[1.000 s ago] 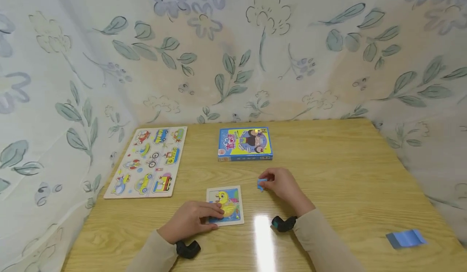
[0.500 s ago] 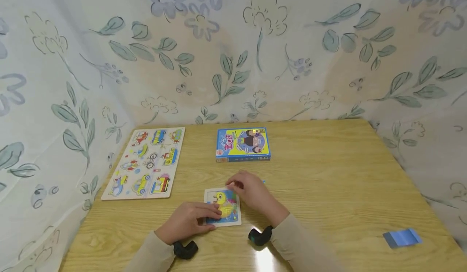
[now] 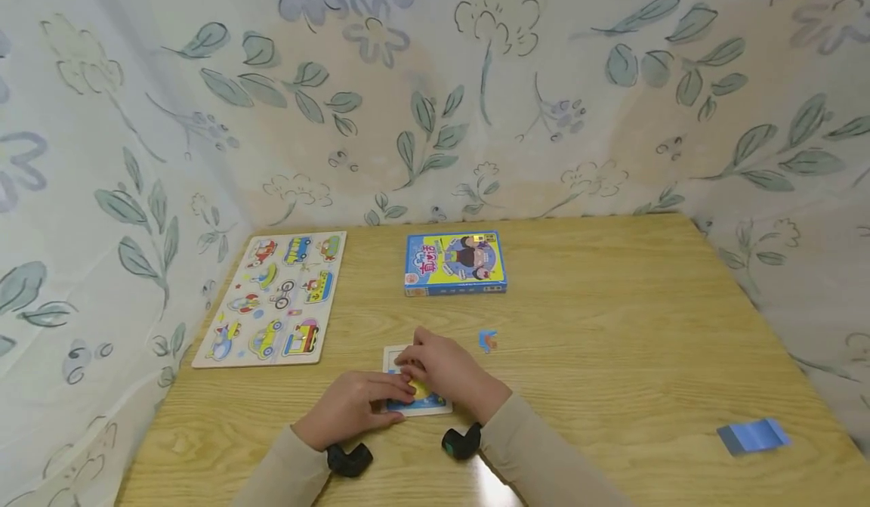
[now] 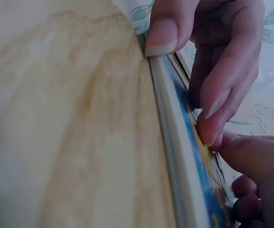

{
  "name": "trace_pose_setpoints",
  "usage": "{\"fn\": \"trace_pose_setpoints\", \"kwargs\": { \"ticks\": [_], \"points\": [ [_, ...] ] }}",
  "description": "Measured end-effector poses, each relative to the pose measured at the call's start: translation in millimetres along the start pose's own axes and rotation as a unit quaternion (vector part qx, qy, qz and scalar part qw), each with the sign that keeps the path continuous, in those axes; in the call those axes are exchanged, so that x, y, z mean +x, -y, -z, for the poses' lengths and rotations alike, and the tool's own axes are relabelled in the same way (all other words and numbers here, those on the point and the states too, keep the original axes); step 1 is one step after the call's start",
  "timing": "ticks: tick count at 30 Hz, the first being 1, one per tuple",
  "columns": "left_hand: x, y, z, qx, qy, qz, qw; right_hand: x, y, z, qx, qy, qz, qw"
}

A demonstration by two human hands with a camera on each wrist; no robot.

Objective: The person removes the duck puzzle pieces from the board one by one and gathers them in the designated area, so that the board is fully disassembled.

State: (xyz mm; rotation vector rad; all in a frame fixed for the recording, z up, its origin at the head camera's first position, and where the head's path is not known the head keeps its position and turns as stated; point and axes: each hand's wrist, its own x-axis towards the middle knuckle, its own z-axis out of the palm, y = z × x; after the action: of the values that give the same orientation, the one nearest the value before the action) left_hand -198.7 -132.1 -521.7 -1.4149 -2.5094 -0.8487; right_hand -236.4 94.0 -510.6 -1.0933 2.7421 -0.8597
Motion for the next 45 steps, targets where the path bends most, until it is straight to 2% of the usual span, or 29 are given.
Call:
{"fn": "trace_pose_setpoints", "kwargs": {
  "ticks": [6, 10, 13, 16, 19, 22, 25, 29, 39, 43, 45],
  "points": [
    [4.0, -0.9, 0.0, -0.017, 0.018, 0.014, 0.9996, -4.8, -7.3, 2.5, 0.044, -0.025, -0.007, 0.9987],
    [2.2, -2.2, -1.9, -0.017, 0.022, 0.019, 0.9994, -12.1, -13.4, 7.7, 0.097, -0.074, 0.008, 0.9925],
    [-0.6, -3.9, -3.5, -0.020, 0.025, 0.023, 0.9992, -23.5, -21.4, 25.3, 0.114, -0.121, 0.022, 0.9859],
    [-1.2, -4.8, -3.4, -0.021, 0.020, 0.026, 0.9992, -41.8, -40.3, 50.0, 0.109, -0.160, -0.005, 0.9811],
    [-1.5, -4.6, -1.4, -0.016, 0.015, 0.027, 0.9994, -63.8, -66.0, 67.5, 0.093, -0.184, -0.075, 0.9757],
    [-2.8, -3.8, 0.0, -0.013, 0.013, 0.026, 0.9995, -82.5, -86.9, 74.1, 0.070, -0.176, -0.149, 0.9704],
    [-4.6, -3.0, 0.1, -0.013, 0.010, 0.024, 0.9996, -92.5, -98.6, 74.7, 0.039, -0.150, -0.175, 0.9723],
    [-4.7, -2.1, -1.4, -0.014, 0.005, 0.022, 0.9996, -96.8, -104.1, 73.6, 0.005, -0.138, -0.163, 0.9769],
    [0.0, -2.8, -3.7, -0.015, -0.007, 0.013, 0.9998, -106.2, -104.9, 78.6, -0.020, -0.145, -0.132, 0.9803],
    [1.0, -2.3, -4.7, -0.016, -0.002, 0.016, 0.9997, -107.7, -100.8, 82.1, -0.031, -0.143, -0.137, 0.9797],
    [0.8, -1.6, -5.1, -0.018, 0.002, 0.017, 0.9997, -103.9, -91.8, 83.2, -0.036, -0.163, -0.145, 0.9753]
  ]
}}
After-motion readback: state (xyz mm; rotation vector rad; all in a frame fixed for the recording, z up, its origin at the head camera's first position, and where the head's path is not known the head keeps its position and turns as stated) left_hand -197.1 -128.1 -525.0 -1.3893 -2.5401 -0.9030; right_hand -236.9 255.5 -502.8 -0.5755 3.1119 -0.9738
